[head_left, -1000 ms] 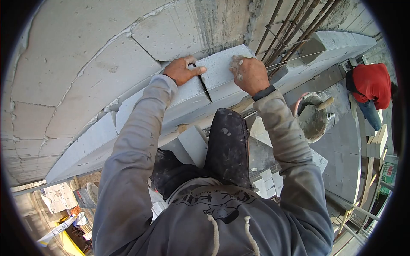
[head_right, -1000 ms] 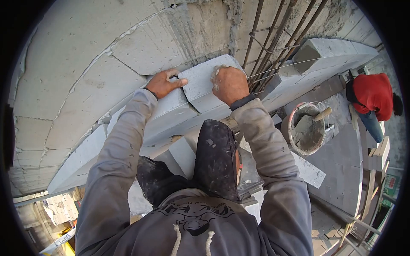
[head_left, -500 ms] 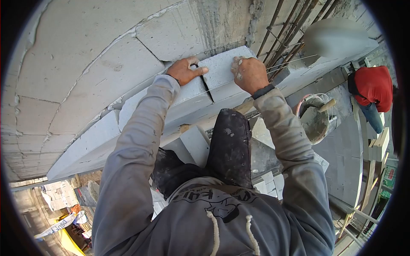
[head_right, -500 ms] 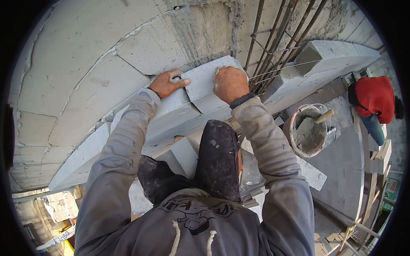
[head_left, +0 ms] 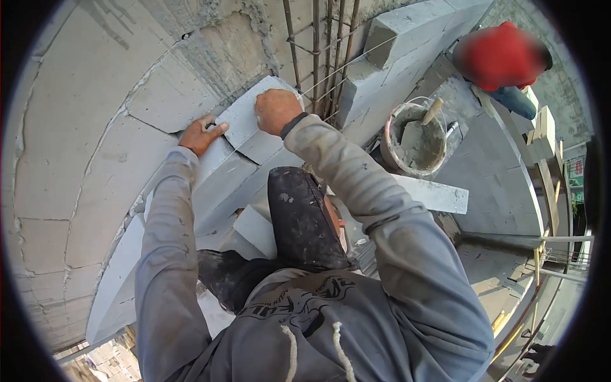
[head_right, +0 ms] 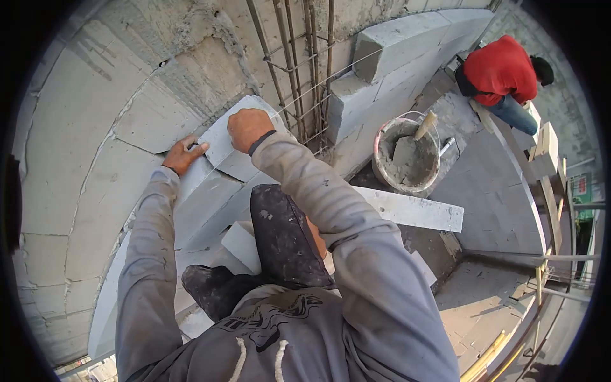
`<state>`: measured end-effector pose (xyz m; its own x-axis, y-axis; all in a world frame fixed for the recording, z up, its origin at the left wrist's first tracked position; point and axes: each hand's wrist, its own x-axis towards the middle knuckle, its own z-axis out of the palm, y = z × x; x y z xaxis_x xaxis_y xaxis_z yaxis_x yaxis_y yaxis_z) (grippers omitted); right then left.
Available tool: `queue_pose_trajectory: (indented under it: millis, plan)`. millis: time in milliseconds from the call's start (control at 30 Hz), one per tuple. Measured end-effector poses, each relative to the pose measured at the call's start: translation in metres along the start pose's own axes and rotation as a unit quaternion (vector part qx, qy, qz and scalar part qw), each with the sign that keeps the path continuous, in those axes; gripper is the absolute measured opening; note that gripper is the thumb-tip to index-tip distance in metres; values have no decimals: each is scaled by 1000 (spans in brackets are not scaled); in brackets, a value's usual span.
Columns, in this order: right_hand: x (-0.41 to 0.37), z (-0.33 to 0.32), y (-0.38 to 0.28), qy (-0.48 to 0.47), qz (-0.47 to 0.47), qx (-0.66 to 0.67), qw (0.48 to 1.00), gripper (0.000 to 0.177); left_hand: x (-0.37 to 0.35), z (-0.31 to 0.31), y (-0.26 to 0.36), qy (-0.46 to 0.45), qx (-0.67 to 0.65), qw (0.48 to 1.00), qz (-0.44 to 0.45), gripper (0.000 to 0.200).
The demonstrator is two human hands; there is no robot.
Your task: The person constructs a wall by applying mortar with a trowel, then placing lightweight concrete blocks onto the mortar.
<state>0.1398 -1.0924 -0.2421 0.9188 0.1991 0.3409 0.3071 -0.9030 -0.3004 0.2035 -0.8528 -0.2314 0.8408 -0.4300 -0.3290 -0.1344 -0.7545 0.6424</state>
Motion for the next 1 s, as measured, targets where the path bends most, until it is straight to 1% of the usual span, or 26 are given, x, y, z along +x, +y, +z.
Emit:
queue_pose_trajectory:
  millis: [33,67,100,133,167,200,267,300,333,367,400,433,467,500,533,567,600,667,700,767,800,867,933,967,1000]
  plan:
    - [-3,1,7,-4,19,-9,1000,17,4,2,2,-34,-32,999,-22,73]
    - [3,5,3,-17,13,-8,1000,19,7,4,-8,-38,-32,999,-20,73]
    - [6,6,1,-31,5,-5,999,20,10,9,-19,47,26,998,18,72]
    - [6,6,1,-33,6,-4,999,20,14,14,-31,133,82,986,55,70]
    - [5,3,1,-35,6,4,999,21,15,8,-27,52,26,997,46,71]
    - [2,1,0,-38,6,12,999,21,12,5,-16,49,24,998,42,71]
    - [-1,-3,-1,-42,7,4,999,21,2,1,2,-30,-24,999,8,76]
    - [1,-5,-3,-38,6,-6,999,22,2,2,-1,-16,-23,1000,-1,76]
    - [1,-4,-4,-36,-8,2,999,22,2,7,-8,32,22,999,6,78]
    - [0,-3,-2,-34,-1,-11,999,21,4,9,-13,79,69,994,17,79]
    - [2,-5,-2,-32,8,-28,999,21,4,9,-14,91,72,993,15,79]
    - [2,-6,-3,-27,0,-27,999,21,4,11,-14,95,68,993,19,71]
    - [2,-10,-5,-42,11,-22,999,20,5,12,-15,95,65,993,26,63]
    - [3,-14,-5,-54,25,-17,998,20,10,10,-17,100,71,992,31,63]
    - [5,-18,-5,-46,24,-18,998,20,16,7,-20,74,70,994,40,64]
    - [5,-20,-6,-58,19,-21,998,20,15,6,-19,45,67,996,44,65]
    - [5,-19,-6,-71,14,-23,997,20,15,5,-18,45,69,996,44,65]
    - [7,-19,-7,-83,30,-28,996,21,14,6,-16,37,58,997,23,82]
    - [6,-18,-9,-96,46,-34,994,23,13,5,-13,34,56,998,20,82]
    - [2,-17,-9,-99,36,-37,994,23,9,3,-8,-1,34,999,-4,84]
    - [3,-18,-8,-92,26,-42,995,23,8,5,-8,5,32,999,-8,84]
    - [6,-12,-7,-95,18,-57,994,23,0,10,-4,76,71,995,8,84]
    - [6,-6,-4,-81,32,-52,995,24,-3,7,-2,80,77,994,-1,84]
    - [6,-9,-1,-83,11,-37,996,25,-1,9,-2,85,94,992,7,81]
    - [12,-12,4,-80,8,-40,996,25,1,10,-3,88,110,990,14,78]
